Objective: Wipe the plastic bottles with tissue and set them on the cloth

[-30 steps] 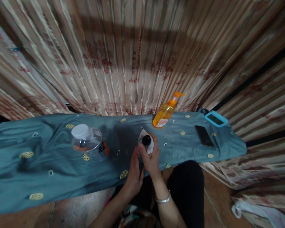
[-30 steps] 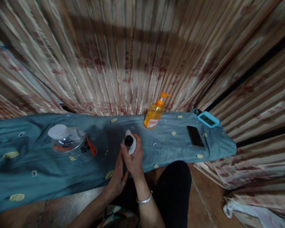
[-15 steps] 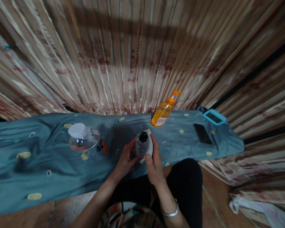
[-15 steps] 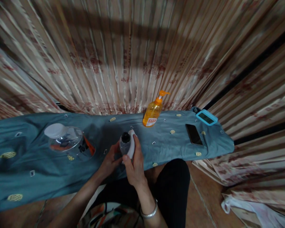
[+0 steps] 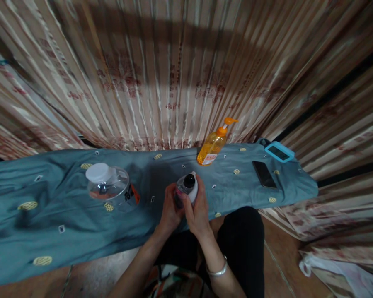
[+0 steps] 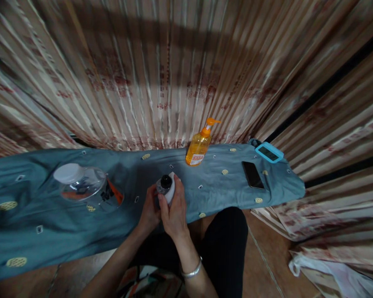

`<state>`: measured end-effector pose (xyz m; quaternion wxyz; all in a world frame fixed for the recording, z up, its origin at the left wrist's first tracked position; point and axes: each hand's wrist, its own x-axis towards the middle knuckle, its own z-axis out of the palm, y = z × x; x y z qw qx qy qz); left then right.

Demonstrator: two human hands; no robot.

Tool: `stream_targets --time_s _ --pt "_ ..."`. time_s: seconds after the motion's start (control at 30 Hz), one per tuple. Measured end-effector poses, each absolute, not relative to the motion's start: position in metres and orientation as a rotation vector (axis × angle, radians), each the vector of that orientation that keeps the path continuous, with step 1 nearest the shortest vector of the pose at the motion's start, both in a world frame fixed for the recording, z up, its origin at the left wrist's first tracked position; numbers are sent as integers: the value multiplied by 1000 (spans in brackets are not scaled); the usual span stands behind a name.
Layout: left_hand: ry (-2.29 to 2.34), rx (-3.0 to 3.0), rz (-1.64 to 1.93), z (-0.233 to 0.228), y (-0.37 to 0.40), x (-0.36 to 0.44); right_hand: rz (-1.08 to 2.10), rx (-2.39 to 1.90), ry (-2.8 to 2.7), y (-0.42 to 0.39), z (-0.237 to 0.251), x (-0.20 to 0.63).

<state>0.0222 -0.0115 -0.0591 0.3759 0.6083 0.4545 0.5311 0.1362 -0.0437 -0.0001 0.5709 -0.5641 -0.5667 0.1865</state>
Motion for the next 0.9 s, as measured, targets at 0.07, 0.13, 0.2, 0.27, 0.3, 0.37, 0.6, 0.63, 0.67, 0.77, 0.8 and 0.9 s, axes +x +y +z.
stream_targets --time_s 0.07,0.13,0.2,0.27,0.3,0.37,0.6,0.63,0.67,0.77,0.8,0.9 --pt "1155 1540 1292 -60 -16 22 486 -1336 -1297 -42 -12 137" --pt "1144 1541 1210 -63 -20 19 565 -1348 -1274 -44 -27 140" --pt "1134 1541 1165 -66 -24 15 660 -1358 -1257 -49 -42 144" --pt "1103 1531 1152 -68 -25 11 733 -1371 -1225 -53 -50 147" --pt "1078 1521 1150 -68 -25 9 757 -1374 -1203 -54 -51 149" --pt "1034 1496 1151 -65 -23 7 786 -1359 -1159 -55 -43 151" --pt "1135 1442 1182 -45 -16 16 866 -1130 -1222 -38 22 146" --pt "1154 1431 1195 -44 -16 17 895 -1116 -1239 -34 24 143" --pt "1167 1422 1207 -43 -17 17 926 -1110 -1246 -31 23 142" --pt "1184 1388 1226 -42 -20 13 1011 -1127 -1221 -22 9 139" --pt "1195 1374 1228 -41 -22 10 1036 -1137 -1202 -21 3 139" --pt "1247 1321 1212 -34 -27 2 1109 -1151 -1131 -20 -14 142"
